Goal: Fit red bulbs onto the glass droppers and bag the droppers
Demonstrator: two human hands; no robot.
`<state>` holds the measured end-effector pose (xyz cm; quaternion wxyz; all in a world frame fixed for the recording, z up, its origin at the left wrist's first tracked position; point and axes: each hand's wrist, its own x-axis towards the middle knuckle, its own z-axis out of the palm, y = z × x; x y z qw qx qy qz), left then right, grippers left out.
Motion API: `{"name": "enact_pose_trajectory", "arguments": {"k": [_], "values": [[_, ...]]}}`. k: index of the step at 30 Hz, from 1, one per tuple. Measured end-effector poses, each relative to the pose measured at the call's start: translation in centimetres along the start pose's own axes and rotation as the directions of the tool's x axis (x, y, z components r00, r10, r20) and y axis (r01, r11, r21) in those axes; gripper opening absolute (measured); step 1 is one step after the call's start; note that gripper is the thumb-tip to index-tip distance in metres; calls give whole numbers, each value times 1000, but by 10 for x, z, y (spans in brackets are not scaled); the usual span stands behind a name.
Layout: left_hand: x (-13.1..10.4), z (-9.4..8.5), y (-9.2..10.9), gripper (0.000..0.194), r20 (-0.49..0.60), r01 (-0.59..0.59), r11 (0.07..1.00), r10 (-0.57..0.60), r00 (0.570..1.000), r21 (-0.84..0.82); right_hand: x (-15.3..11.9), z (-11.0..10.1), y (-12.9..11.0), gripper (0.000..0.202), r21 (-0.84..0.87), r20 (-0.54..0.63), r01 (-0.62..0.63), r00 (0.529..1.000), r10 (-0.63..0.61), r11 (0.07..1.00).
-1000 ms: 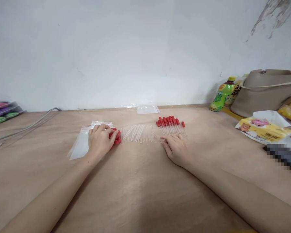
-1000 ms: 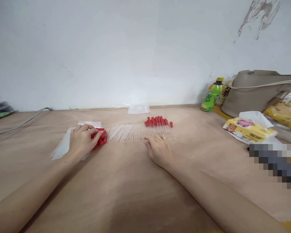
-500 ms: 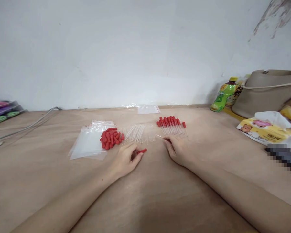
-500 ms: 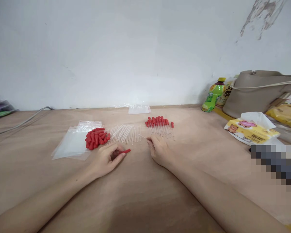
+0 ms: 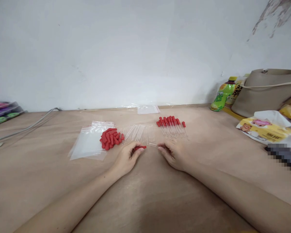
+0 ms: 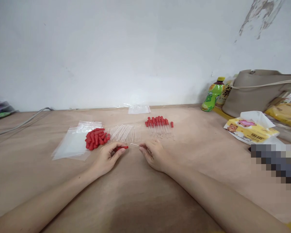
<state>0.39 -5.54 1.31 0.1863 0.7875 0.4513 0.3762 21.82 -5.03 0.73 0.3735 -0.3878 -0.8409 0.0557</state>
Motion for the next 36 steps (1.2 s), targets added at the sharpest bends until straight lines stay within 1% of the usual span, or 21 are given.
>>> {"name": "enact_pose_trajectory", "arguments": {"k": [3, 7, 12, 15, 18, 23, 27, 30, 33, 36], "values": [[0, 0, 0, 17, 6, 9, 998, -9, 1000, -68, 0, 1, -3, 17, -4, 29, 30, 999, -30, 1000], [-1, 2, 0, 16, 8, -5, 996, 5, 1000, -86, -1, 4, 0, 18, 9, 76, 76, 994, -76, 997], [-1, 3, -2, 15, 20, -12, 992, 15, 1000, -129, -1, 6, 2, 18, 58, 80, 81, 993, -86, 995], [-2, 2, -1, 14, 30, -40, 991, 44, 999, -131, 0, 5, 3, 18, 80, 95, 94, 990, -101, 992], [-4, 1, 0, 14, 69, -39, 991, 48, 996, -127, 2, 3, 5, 18, 91, 125, 104, 985, -115, 990], [-6, -2, 3, 15, 177, -2, 991, 26, 984, -132, 4, -1, 6, 19, 65, 171, 142, 974, -151, 988], [-5, -3, 5, 16, 191, 18, 993, 5, 982, -117, 3, -3, 2, 20, -1, 146, 134, 980, -132, 991], [-4, -4, 6, 16, 182, 8, 995, 10, 983, -96, 3, -3, -1, 21, -36, 127, 133, 984, -128, 990], [-3, -4, 6, 15, 166, -7, 997, 20, 986, -81, 3, -2, -3, 21, -40, 110, 136, 985, -131, 990], [-3, -2, 6, 15, 151, -6, 997, 17, 988, -75, 2, -1, -5, 21, -42, 103, 111, 989, -106, 993]]}}
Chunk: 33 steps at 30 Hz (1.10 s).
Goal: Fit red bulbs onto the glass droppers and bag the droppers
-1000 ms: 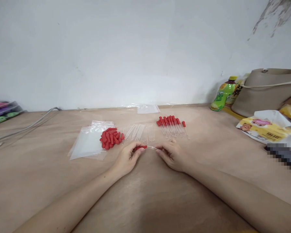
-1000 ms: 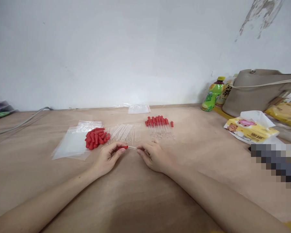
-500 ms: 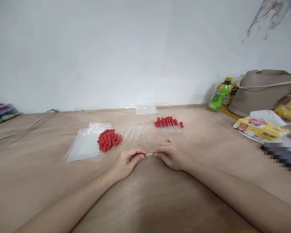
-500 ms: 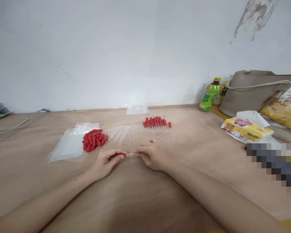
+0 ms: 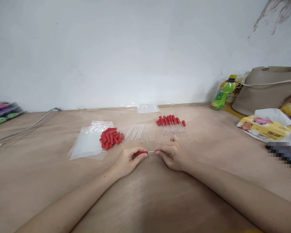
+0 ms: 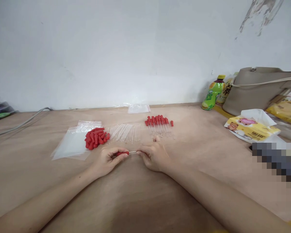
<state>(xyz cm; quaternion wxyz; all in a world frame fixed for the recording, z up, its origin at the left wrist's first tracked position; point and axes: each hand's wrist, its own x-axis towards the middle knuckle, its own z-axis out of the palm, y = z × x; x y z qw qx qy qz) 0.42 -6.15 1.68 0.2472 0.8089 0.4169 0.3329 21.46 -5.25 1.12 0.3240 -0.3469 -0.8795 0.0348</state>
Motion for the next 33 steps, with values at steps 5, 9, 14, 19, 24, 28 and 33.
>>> {"name": "enact_pose_trajectory", "arguments": {"k": [5, 9, 14, 19, 24, 28, 33], "values": [[-2, 2, -3, 14, 24, -17, 999, 17, 1000, 28, 0, 3, -2, 24, -10, 36, -16, 999, 16, 1000], [-3, 4, -7, 15, 42, -22, 999, 21, 999, 31, 1, 4, -4, 28, -30, 124, -27, 992, 31, 999], [-5, 5, -8, 15, 73, -31, 997, 26, 997, 70, 2, 6, -7, 30, -35, 195, -66, 978, 71, 997], [-5, 5, -9, 15, 93, -106, 988, 95, 991, 117, 6, 8, -10, 31, 17, 250, -96, 964, 89, 995], [-3, 1, -7, 15, 81, -219, 959, 207, 975, 180, 11, 7, -11, 30, 59, 296, -142, 948, 118, 988], [2, -8, 0, 14, 108, -331, 905, 313, 944, 267, 15, 4, -13, 32, 97, 330, -160, 936, 120, 982], [5, -14, -1, 16, 5, -280, 915, 291, 957, 290, 17, -9, -15, 26, 117, 379, -177, 918, 121, 977]]}}
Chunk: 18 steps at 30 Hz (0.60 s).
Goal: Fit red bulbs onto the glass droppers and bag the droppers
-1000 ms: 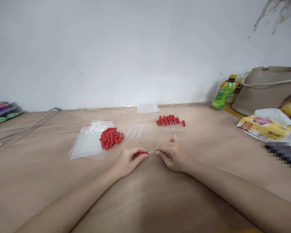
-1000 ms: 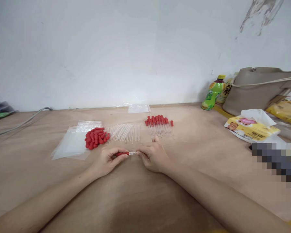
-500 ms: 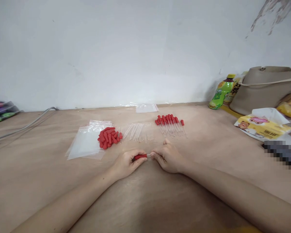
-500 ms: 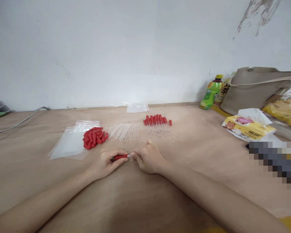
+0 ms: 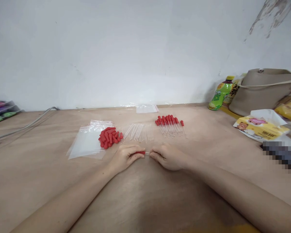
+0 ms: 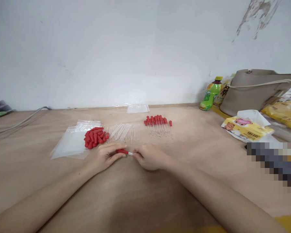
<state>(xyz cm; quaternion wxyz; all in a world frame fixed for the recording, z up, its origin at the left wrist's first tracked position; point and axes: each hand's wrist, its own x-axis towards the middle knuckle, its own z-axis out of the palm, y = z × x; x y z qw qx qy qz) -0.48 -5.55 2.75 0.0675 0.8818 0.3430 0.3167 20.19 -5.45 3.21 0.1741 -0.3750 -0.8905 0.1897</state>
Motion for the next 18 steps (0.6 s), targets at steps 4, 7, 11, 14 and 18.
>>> {"name": "enact_pose_trajectory", "arguments": {"k": [4, 7, 11, 14, 18], "values": [[-3, 7, -9, 35, -57, 197, 980, -197, 979, -10, 1, -20, 12, 29, 201, 71, -175, 984, 164, 964], [-4, 10, -13, 26, -8, 227, 974, -227, 974, 16, 13, -32, 30, 33, 188, -72, -396, 907, 415, 899], [-4, 11, -12, 14, 47, 195, 981, -195, 980, 16, 38, -33, 46, 29, -93, -418, -580, 761, 497, 809], [-4, 10, -12, 11, 69, 179, 984, -180, 981, 8, 55, -24, 51, 30, -265, -448, -620, 757, 476, 738], [-3, 10, -12, 10, 83, 167, 986, -167, 982, 6, 69, -15, 54, 28, -375, -434, -661, 745, 508, 650]]}}
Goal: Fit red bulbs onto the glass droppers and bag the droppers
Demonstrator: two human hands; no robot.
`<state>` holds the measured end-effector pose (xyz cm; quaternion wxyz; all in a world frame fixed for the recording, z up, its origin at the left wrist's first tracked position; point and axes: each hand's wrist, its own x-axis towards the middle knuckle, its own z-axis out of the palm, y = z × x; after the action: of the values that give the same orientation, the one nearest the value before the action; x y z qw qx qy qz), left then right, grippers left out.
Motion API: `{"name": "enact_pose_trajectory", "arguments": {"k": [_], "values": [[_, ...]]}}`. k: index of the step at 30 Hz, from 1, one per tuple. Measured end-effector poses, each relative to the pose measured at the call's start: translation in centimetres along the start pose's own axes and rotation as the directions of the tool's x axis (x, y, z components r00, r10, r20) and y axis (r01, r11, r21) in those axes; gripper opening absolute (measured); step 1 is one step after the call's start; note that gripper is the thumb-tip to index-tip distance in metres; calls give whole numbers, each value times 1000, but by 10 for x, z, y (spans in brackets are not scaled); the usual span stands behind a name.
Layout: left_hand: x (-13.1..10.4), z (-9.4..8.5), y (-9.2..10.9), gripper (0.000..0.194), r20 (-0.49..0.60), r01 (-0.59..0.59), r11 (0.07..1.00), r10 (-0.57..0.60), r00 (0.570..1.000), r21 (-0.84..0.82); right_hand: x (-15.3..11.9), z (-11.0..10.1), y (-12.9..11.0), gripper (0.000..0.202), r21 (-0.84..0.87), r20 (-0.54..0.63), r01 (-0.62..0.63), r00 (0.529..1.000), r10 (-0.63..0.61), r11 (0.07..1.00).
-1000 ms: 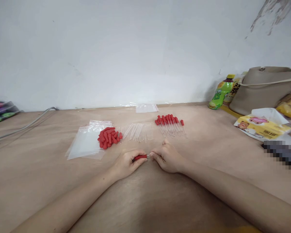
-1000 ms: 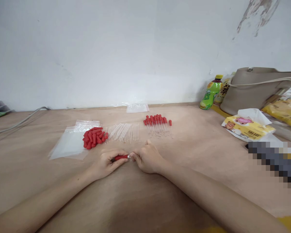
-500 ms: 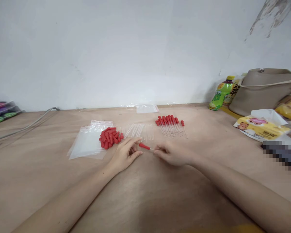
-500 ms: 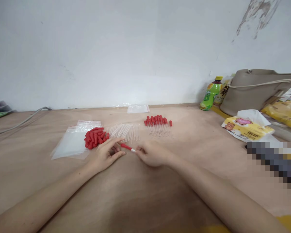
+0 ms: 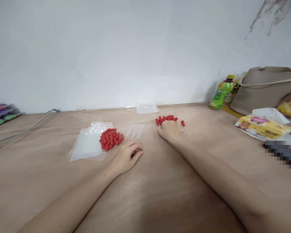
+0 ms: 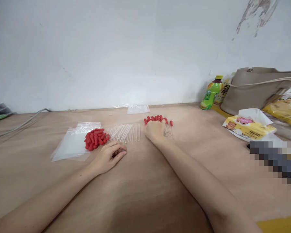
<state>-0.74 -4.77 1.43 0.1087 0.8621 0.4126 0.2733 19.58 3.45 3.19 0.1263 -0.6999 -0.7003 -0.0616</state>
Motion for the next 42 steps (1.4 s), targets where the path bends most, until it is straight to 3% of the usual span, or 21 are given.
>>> {"name": "enact_pose_trajectory", "arguments": {"k": [6, 11, 17, 23, 35, 39, 42], "values": [[1, 0, 1, 11, 5, -3, 1000, 3, 1000, -3, 6, 5, -2, 32, 54, 60, -83, 995, 80, 995], [1, 0, 1, 10, 7, -5, 1000, 5, 1000, -4, 5, 6, 1, 35, 57, 33, -97, 995, 95, 994], [1, 0, 1, 11, 7, -5, 1000, 5, 1000, -2, 2, 0, 3, 39, 23, 57, -50, 997, 48, 999], [1, -1, 2, 12, 5, -1, 1000, 1, 1000, -8, -4, -1, -10, 39, 72, 25, 46, 999, -48, 996], [0, 0, 2, 12, -6, -1, 1000, 1, 1000, -17, -1, 6, -25, 30, 95, 89, -4, 996, -5, 995], [-1, -1, 0, 14, -80, 31, 998, -27, 996, 50, -9, 6, -22, 28, 128, -59, 45, 998, -37, 991], [-2, -7, -8, 16, -243, 109, 948, -35, 969, 298, -27, 10, -12, 30, 161, -284, 137, 955, -87, 977]]}}
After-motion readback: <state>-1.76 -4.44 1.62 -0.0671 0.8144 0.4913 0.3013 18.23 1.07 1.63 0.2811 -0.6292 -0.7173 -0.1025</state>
